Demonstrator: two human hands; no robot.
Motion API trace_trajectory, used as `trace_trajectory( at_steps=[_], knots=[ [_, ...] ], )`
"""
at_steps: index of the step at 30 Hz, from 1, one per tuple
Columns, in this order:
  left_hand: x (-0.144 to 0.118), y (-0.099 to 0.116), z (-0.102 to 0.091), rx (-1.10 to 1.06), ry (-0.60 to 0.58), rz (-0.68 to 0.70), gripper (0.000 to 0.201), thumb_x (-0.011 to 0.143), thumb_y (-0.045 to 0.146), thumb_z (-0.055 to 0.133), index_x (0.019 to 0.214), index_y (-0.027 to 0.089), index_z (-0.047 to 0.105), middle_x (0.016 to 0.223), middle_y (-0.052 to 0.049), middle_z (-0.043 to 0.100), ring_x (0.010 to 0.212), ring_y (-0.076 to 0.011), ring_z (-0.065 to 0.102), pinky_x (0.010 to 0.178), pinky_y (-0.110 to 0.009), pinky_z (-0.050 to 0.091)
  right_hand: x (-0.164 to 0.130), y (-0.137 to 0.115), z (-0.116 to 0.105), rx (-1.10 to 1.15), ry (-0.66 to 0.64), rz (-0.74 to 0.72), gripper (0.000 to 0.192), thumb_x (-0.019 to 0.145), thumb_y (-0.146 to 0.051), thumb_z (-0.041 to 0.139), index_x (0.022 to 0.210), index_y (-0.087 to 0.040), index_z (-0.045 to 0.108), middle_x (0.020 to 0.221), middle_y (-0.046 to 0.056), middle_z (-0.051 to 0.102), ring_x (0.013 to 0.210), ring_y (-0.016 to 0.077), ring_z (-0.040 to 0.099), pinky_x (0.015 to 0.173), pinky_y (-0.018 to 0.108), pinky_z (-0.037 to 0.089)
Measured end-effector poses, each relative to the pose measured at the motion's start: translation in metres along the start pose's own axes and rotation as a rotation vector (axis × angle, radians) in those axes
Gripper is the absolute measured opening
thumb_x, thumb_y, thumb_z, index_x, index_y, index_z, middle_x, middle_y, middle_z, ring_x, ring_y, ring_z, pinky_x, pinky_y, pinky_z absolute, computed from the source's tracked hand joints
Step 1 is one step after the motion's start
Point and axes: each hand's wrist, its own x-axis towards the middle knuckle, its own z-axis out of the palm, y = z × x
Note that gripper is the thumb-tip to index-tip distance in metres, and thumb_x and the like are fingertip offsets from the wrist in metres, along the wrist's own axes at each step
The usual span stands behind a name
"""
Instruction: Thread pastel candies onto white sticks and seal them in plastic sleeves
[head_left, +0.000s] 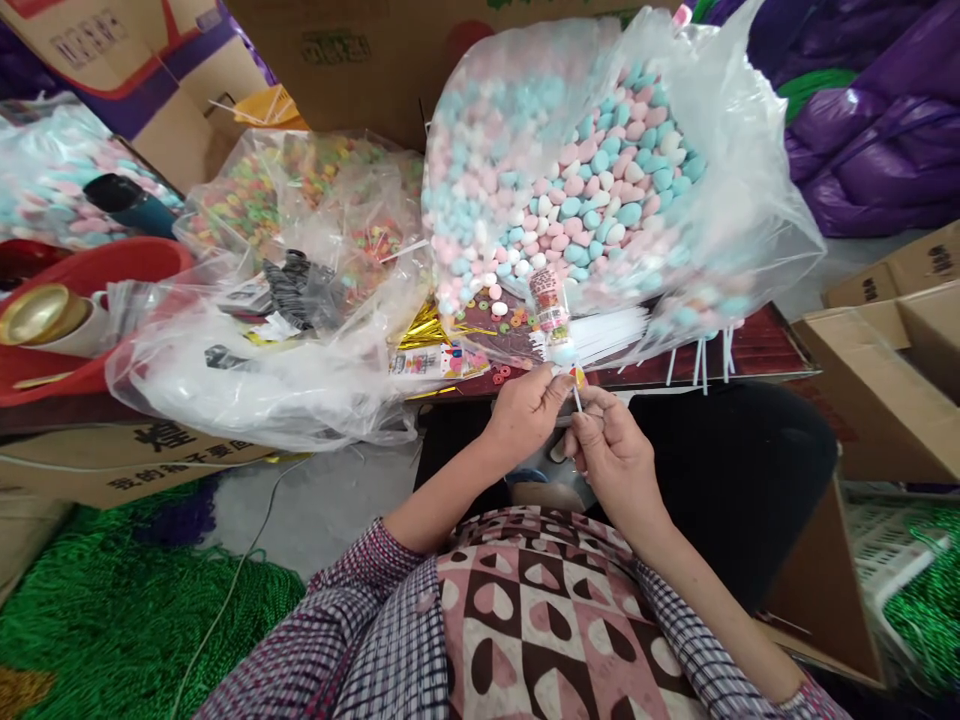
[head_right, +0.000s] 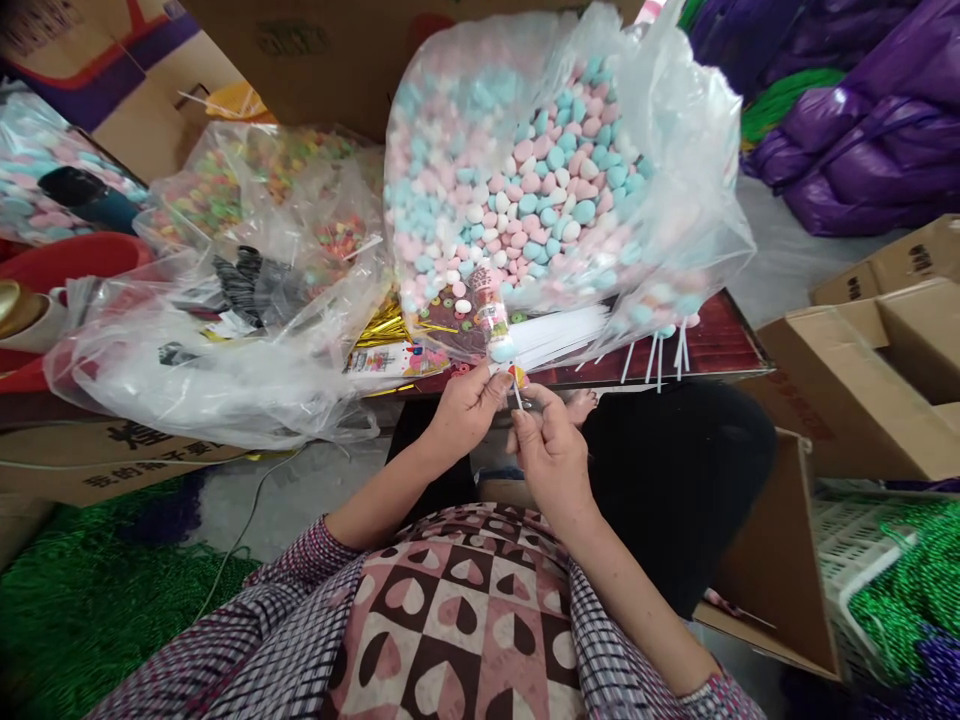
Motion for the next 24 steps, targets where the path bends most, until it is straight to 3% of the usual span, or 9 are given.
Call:
trace_trajectory(
  at_steps=[6,13,16,20,24],
  knots=[
    [-0.003,-0.002,0.002,-0.012,-0.045,0.002,0.031,0.087,0.045,0.056,0.068,0.021,0.057,0.060,0.002,0.052,0.058,-0.0135,0.044,0.060,-0.025,0.030,0.002,-0.001,-0.001,-0.045,-0.031,-0.008,0.051,0.092,-0.044,0.053,0.138,-0.021,0.051,0.062,-0.004,0.056,0.048,0.0096,0.045,0.048,0.023,0.039],
    [-0.010,-0.013,0.010,-0.091,-0.144,-0.090,0.035,0.088,0.050,0.054,0.070,0.021,0.057,0.051,0.003,0.051,0.052,-0.0116,0.045,0.056,-0.024,0.033,0.002,0.004,0.004,0.018,0.044,-0.006,0.038,0.091,-0.040,0.056,0.123,-0.023,0.066,0.058,-0.004,0.051,0.046,0.0088,0.041,0.047,0.024,0.037],
    [-0.008,-0.012,0.001,-0.289,-0.167,-0.178,0.034,0.081,0.052,0.065,0.076,0.019,0.064,0.064,0.002,0.061,0.062,-0.0114,0.054,0.064,-0.023,0.041,0.001,0.005,0.003,0.014,0.063,-0.004,0.041,0.091,-0.041,0.055,0.126,-0.024,0.065,0.060,-0.003,0.052,0.047,0.0080,0.042,0.046,0.023,0.037],
    [0.000,-0.001,-0.010,-0.658,-0.076,-0.252,0.040,0.075,0.055,0.072,0.091,0.018,0.070,0.086,-0.003,0.070,0.087,-0.0152,0.064,0.079,-0.025,0.047,0.000,0.005,0.004,0.010,0.041,-0.026,0.042,0.091,-0.040,0.055,0.129,-0.024,0.064,0.060,-0.004,0.053,0.046,0.0073,0.042,0.046,0.022,0.039],
    [0.005,0.010,-0.005,-0.894,-0.211,-0.346,0.050,0.076,0.054,0.071,0.107,0.015,0.067,0.090,-0.008,0.072,0.073,-0.0156,0.066,0.060,-0.024,0.050,-0.001,0.006,0.006,-0.003,-0.011,-0.088,0.039,0.091,-0.038,0.055,0.125,-0.022,0.066,0.058,-0.005,0.054,0.046,0.0083,0.042,0.046,0.023,0.040]
  ],
)
